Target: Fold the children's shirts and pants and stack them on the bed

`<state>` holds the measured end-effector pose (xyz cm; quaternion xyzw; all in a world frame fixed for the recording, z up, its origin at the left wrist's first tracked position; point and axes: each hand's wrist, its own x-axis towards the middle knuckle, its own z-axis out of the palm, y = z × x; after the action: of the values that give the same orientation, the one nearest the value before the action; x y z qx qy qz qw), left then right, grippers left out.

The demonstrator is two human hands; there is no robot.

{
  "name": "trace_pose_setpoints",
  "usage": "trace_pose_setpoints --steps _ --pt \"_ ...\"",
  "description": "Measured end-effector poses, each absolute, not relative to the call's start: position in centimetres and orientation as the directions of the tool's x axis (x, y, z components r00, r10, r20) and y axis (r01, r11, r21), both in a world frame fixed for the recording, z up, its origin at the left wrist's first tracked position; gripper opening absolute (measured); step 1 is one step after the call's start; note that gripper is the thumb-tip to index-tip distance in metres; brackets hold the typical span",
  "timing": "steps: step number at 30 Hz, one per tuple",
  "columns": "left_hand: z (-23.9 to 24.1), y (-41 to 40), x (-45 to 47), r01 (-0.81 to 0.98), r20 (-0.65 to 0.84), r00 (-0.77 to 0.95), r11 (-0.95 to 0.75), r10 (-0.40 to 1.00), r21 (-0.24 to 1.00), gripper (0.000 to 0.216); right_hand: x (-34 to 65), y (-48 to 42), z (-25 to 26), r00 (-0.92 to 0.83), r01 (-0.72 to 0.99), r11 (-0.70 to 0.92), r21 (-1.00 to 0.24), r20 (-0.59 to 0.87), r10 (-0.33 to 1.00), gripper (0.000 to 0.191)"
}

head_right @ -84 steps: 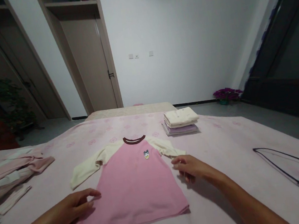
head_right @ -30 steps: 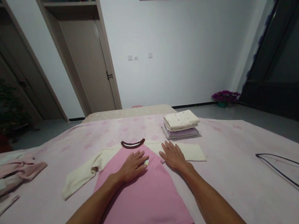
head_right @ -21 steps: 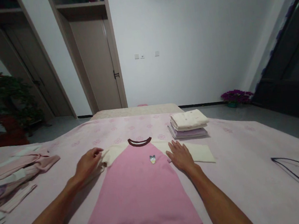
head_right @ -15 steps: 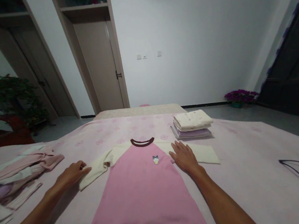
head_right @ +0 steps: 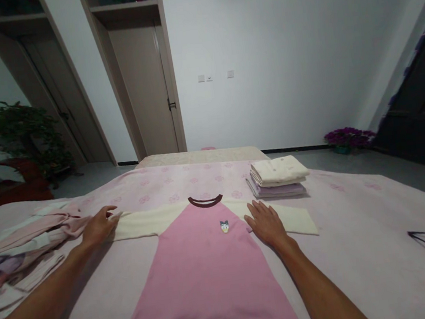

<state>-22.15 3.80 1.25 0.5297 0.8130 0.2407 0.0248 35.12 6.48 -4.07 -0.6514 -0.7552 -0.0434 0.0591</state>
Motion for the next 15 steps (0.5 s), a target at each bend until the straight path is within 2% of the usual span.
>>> trace_pose_setpoints --steps 3,5,6,8,12,15 --pt "0.2 3.8 -21.8 0.914 0.195 -0.400 0.373 0.895 0.161 0.043 35.2 6.5 -4.2 -0.142 0.989 0.146 -0.015 0.142 0.980 0.059" --pt "-0.1 3.9 -20.6 0.935 0.240 -0.354 0.346 0.904 0.075 0.043 35.2 6.6 -4.2 -0.143 0.989 0.146 -0.008 0.141 0.980 0.059" --pt "-0.1 4.0 -19.7 0.952 0.265 -0.306 0.298 0.914 0.071 0.042 35.2 6.6 -4.3 -0.144 0.989 0.146 -0.004 0.142 0.979 0.060" --pt "0.1 4.5 -17.2 0.983 0.295 -0.169 0.140 0.940 0.118 0.041 35.1 6.6 -4.3 -0.148 0.989 0.149 0.002 0.144 0.978 0.060" --pt "0.0 6.2 -10.5 0.920 0.314 0.118 -0.223 0.942 0.322 0.043 35.1 6.4 -4.1 -0.155 0.988 0.155 0.008 0.136 0.978 0.061" --pt "-1.0 7.5 -5.9 0.865 0.305 0.258 -0.359 0.917 0.349 0.053 35.1 6.3 -3.9 -0.158 0.987 0.159 0.001 0.123 0.980 0.061"
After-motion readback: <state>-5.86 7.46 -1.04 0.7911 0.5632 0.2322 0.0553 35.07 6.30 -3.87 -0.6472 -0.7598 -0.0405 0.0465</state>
